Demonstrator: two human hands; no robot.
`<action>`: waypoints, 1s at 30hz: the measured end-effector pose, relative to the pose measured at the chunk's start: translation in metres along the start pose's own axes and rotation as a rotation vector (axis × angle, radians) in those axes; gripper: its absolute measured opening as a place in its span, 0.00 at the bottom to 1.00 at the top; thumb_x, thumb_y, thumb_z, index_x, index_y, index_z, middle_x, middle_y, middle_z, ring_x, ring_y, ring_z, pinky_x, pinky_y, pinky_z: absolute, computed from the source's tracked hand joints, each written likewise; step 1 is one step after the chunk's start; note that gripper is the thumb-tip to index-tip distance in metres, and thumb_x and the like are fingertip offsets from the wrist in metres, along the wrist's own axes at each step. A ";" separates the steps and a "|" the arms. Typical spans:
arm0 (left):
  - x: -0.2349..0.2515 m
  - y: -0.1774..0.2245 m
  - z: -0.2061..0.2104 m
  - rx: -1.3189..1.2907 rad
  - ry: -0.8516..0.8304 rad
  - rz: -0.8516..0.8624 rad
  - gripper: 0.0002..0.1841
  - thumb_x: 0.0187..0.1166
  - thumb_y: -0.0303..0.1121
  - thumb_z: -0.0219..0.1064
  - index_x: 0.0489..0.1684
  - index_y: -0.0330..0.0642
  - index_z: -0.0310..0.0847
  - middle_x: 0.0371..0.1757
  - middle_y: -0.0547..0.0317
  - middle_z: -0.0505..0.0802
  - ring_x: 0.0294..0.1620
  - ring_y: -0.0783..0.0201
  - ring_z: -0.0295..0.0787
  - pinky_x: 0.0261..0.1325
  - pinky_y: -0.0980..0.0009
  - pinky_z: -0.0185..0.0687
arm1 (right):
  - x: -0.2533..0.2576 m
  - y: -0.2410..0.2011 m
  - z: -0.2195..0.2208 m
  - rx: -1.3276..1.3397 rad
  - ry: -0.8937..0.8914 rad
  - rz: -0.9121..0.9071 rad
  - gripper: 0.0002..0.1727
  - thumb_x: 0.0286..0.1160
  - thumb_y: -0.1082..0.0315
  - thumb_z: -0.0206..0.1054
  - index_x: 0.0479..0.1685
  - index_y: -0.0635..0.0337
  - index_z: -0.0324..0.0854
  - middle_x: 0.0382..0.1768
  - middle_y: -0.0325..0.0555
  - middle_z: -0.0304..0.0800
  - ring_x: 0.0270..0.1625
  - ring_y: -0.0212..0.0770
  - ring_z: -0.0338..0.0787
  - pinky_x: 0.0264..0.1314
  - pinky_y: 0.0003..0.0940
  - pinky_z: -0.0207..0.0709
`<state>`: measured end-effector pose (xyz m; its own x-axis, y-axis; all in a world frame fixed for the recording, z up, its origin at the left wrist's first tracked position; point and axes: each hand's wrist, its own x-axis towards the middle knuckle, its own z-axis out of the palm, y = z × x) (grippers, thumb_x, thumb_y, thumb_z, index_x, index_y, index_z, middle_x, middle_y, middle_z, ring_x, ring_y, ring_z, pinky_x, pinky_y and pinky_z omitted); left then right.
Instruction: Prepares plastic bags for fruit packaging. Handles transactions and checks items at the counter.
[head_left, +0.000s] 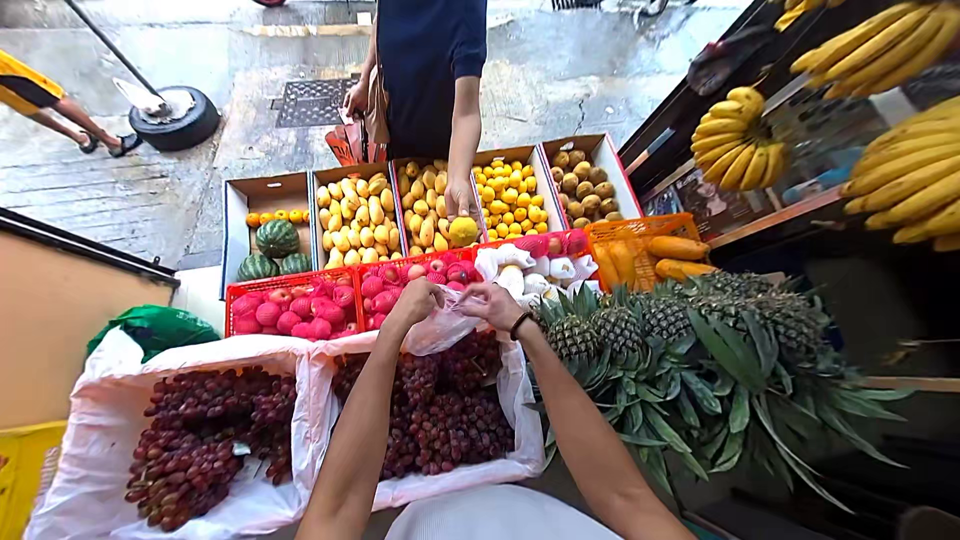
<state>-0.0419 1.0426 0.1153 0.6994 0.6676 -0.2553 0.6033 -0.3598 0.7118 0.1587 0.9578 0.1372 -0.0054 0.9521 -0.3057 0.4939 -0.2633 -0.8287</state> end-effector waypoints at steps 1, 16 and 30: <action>0.003 0.006 -0.002 -0.121 0.051 -0.017 0.15 0.81 0.19 0.54 0.41 0.32 0.92 0.48 0.37 0.92 0.55 0.42 0.89 0.62 0.40 0.80 | 0.007 0.000 -0.002 -0.179 0.005 0.033 0.12 0.73 0.65 0.77 0.52 0.57 0.93 0.52 0.59 0.93 0.63 0.60 0.87 0.73 0.61 0.74; 0.106 -0.004 -0.056 0.110 -0.303 -0.385 0.41 0.69 0.16 0.67 0.88 0.57 0.67 0.68 0.32 0.85 0.59 0.37 0.88 0.56 0.40 0.83 | 0.103 0.011 -0.056 -0.610 -0.326 0.292 0.50 0.64 0.70 0.80 0.92 0.47 0.60 0.77 0.69 0.77 0.77 0.71 0.77 0.76 0.74 0.67; 0.114 -0.019 -0.046 -0.026 -0.253 -0.352 0.33 0.76 0.16 0.58 0.85 0.44 0.69 0.69 0.31 0.85 0.56 0.38 0.91 0.57 0.43 0.87 | 0.100 0.003 -0.054 -0.594 -0.291 0.351 0.28 0.73 0.76 0.71 0.75 0.45 0.83 0.76 0.64 0.80 0.80 0.68 0.76 0.79 0.70 0.65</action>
<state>0.0089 1.1559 0.1031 0.5266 0.5648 -0.6354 0.8142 -0.1202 0.5680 0.2065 1.0606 0.1292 0.0497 0.7263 -0.6855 0.8949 -0.3372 -0.2924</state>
